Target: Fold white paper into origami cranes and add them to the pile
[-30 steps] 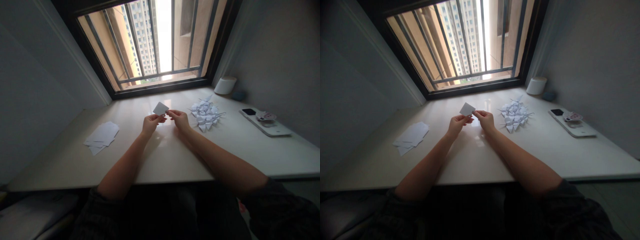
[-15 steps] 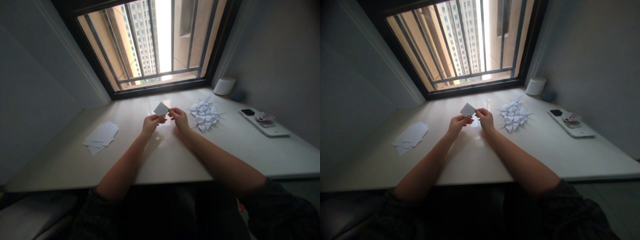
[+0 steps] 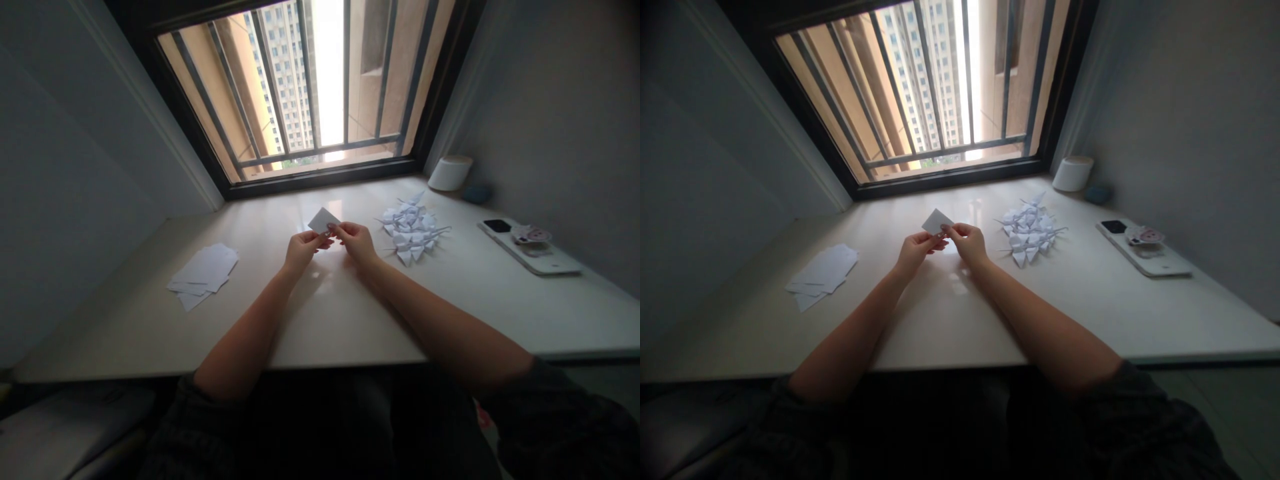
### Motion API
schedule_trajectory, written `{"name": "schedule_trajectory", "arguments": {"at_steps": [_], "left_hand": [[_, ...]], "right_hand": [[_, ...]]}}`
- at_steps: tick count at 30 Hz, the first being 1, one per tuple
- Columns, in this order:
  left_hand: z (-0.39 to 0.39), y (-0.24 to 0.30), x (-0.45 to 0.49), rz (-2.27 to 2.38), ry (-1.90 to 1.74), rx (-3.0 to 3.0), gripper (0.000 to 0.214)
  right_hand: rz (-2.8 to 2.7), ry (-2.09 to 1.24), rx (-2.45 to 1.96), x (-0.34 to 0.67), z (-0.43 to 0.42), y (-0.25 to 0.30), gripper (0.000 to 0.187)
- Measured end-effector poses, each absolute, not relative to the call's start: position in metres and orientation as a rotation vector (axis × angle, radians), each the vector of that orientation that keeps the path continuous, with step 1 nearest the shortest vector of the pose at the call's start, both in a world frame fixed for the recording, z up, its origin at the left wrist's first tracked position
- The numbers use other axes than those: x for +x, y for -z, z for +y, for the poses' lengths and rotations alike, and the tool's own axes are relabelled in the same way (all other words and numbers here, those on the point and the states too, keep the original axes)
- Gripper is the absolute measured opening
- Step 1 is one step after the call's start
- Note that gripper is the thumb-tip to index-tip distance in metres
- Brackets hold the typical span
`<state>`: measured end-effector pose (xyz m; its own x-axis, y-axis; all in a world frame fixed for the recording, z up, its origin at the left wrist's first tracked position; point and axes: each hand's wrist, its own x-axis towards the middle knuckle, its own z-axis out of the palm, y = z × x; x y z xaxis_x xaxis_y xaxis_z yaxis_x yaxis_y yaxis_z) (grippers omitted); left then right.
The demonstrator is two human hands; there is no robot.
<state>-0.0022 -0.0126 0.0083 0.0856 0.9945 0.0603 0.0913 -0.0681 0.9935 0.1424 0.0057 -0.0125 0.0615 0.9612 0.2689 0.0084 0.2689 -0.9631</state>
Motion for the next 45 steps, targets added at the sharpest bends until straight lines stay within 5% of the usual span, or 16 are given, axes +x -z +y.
{"name": "schedule_trajectory", "arguments": {"at_steps": [10, 22, 45], "left_hand": [[-0.008, -0.003, -0.002, 1.144, -1.224, 1.435, 0.036], [-0.008, -0.004, -0.005, 1.331, -1.360, 1.323, 0.034], [-0.006, -0.006, -0.005, 1.238, -1.402, 1.365, 0.034]], "right_hand": [[-1.277, -0.800, -1.170, 0.143, 0.009, 0.019, 0.046], [-1.216, -1.120, -1.034, 0.139, -0.002, 0.009, 0.040], [-1.242, -1.151, -1.001, 0.138, -0.002, 0.005, 0.040]]}}
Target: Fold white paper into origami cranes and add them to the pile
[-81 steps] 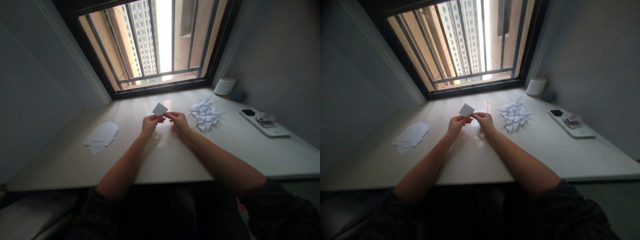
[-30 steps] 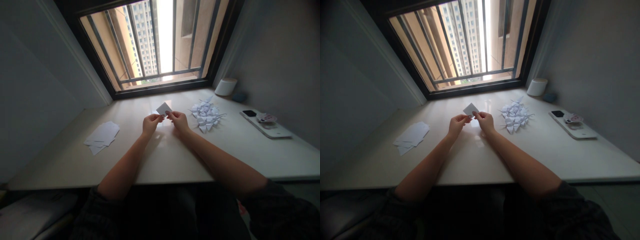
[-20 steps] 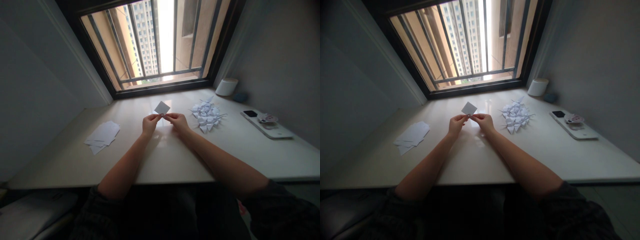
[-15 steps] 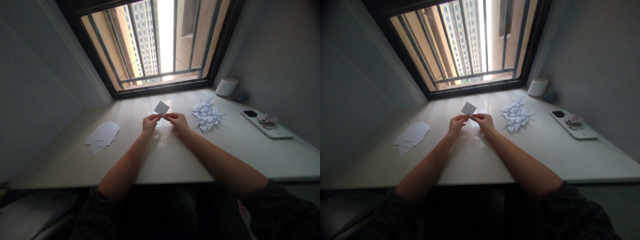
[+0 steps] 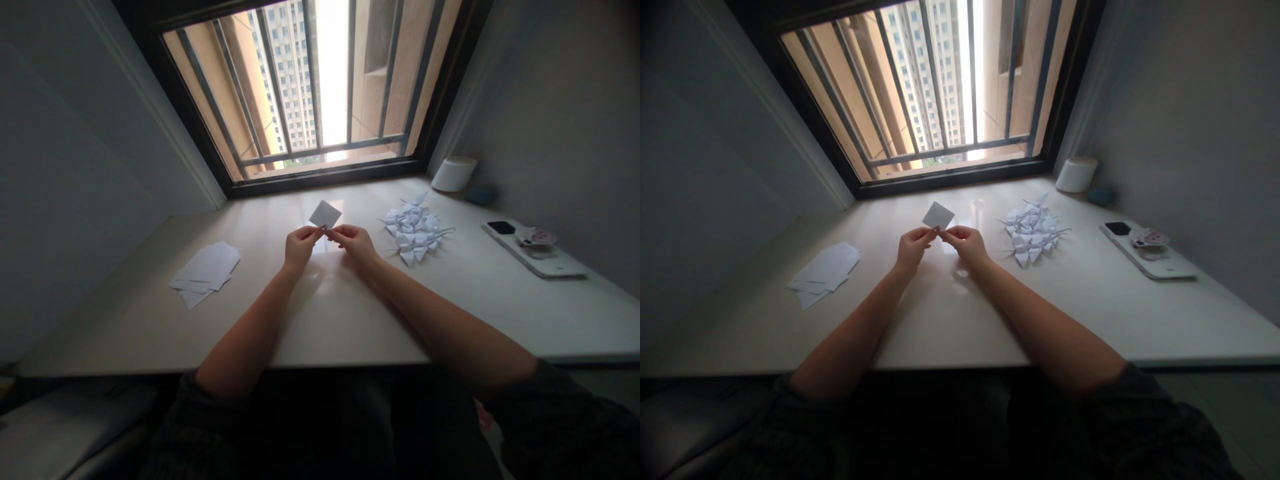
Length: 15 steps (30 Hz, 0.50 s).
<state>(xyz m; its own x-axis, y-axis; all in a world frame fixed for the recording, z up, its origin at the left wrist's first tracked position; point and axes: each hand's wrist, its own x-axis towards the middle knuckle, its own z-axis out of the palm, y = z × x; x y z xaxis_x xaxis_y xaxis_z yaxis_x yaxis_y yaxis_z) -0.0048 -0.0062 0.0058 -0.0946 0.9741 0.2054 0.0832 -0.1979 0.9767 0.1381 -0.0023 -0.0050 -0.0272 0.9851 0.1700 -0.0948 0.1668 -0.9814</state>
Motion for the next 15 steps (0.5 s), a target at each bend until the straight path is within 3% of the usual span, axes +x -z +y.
{"name": "schedule_trajectory", "arguments": {"at_steps": [6, 15], "left_hand": [[-0.0046, -0.0112, -0.0086, 1.223, -1.453, 1.027, 0.033], [-0.0052, -0.0104, -0.0085, 1.209, -1.535, 0.989, 0.030]], "right_hand": [[-1.282, -1.180, -0.920, 0.1362, -0.0057, 0.0005, 0.030], [-1.305, -1.231, -0.891, 0.1332, -0.0079, 0.0010, 0.026]]}}
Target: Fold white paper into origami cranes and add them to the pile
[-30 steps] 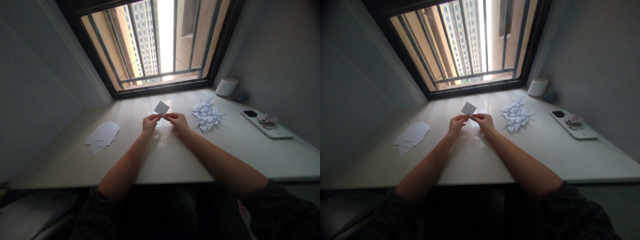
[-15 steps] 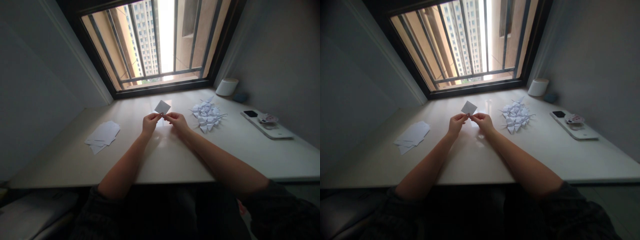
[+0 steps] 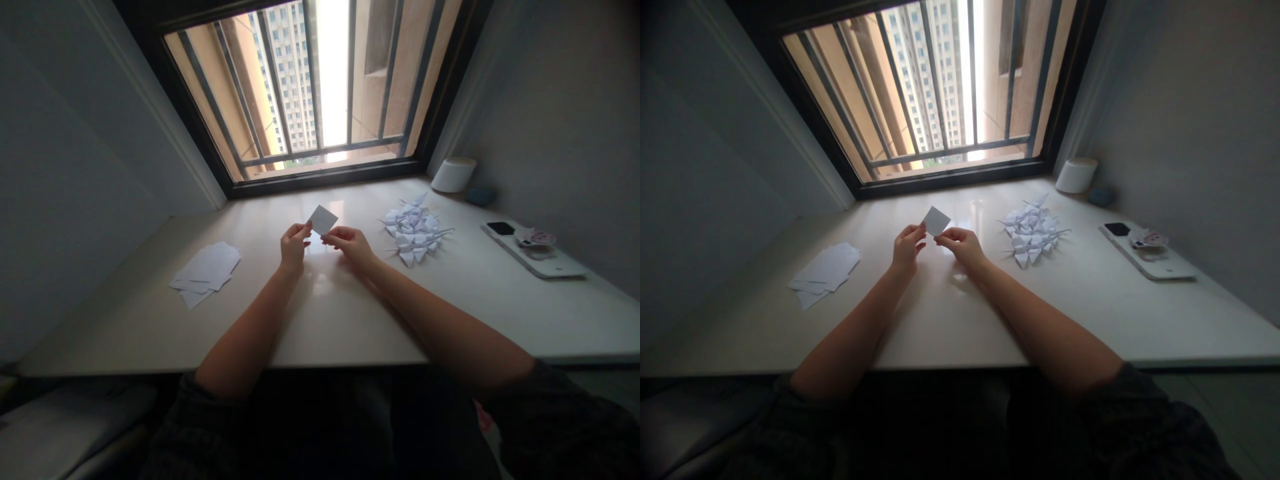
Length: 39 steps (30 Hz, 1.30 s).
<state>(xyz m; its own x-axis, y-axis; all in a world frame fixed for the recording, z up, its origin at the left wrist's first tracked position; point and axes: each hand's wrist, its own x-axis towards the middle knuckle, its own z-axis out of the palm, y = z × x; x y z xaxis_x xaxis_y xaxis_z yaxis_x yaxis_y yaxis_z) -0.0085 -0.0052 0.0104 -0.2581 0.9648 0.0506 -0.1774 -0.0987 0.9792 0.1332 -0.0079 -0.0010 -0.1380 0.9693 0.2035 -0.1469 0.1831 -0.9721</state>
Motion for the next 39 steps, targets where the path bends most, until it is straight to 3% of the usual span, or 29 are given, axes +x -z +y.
{"name": "schedule_trajectory", "arguments": {"at_steps": [13, 25, 39], "left_hand": [[-0.002, 0.000, -0.005, 1.251, -1.508, 1.122, 0.035], [-0.001, 0.001, -0.004, 1.235, -1.357, 1.531, 0.032], [-0.002, -0.002, -0.005, 1.253, -1.462, 1.339, 0.027]], "right_hand": [[-1.390, -1.269, -0.908, 0.131, -0.003, 0.011, 0.034], [-1.257, -1.025, -0.885, 0.138, 0.006, 0.017, 0.049], [-1.348, -1.258, -0.826, 0.132, -0.004, 0.009, 0.044]]}}
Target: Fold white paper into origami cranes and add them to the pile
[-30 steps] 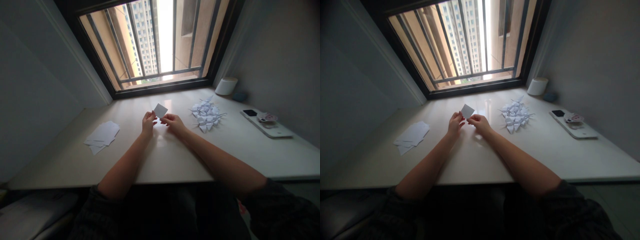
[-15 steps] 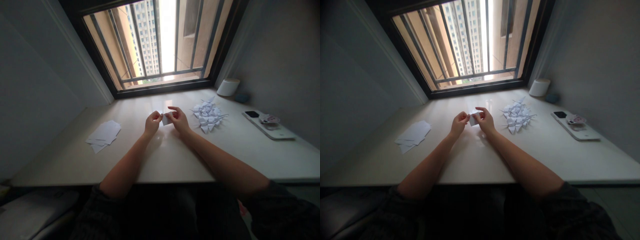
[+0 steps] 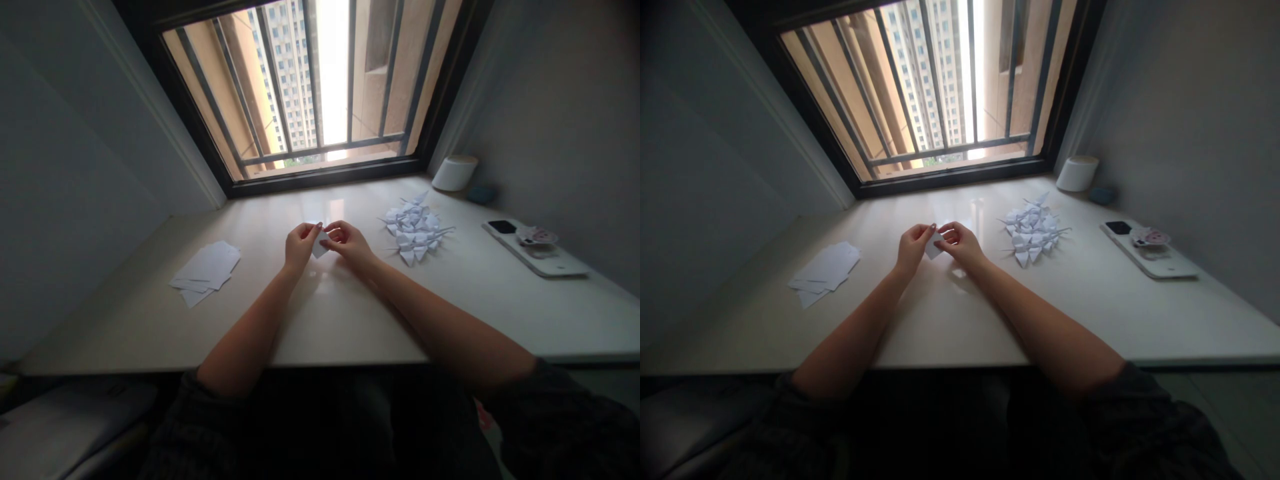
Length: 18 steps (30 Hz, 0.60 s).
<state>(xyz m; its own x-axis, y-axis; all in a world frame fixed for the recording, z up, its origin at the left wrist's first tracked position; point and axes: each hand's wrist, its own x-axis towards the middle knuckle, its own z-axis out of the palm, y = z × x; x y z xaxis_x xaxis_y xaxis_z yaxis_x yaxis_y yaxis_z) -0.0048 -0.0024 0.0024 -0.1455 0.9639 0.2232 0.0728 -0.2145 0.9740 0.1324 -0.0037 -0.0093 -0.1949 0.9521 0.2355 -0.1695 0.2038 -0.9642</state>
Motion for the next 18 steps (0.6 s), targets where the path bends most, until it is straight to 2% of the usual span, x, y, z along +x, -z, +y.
{"name": "schedule_trajectory", "arguments": {"at_steps": [7, 10, 18], "left_hand": [[-0.005, -0.004, -0.003, 1.179, -1.366, 1.339, 0.039], [-0.007, -0.003, -0.002, 1.190, -1.274, 1.344, 0.045], [-0.006, -0.003, -0.004, 1.202, -1.265, 1.375, 0.033]], "right_hand": [[-1.160, -1.104, -0.876, 0.138, 0.007, 0.014, 0.055], [-1.186, -1.060, -0.893, 0.137, 0.007, 0.016, 0.050], [-1.156, -1.042, -0.944, 0.136, 0.008, 0.018, 0.037]]}}
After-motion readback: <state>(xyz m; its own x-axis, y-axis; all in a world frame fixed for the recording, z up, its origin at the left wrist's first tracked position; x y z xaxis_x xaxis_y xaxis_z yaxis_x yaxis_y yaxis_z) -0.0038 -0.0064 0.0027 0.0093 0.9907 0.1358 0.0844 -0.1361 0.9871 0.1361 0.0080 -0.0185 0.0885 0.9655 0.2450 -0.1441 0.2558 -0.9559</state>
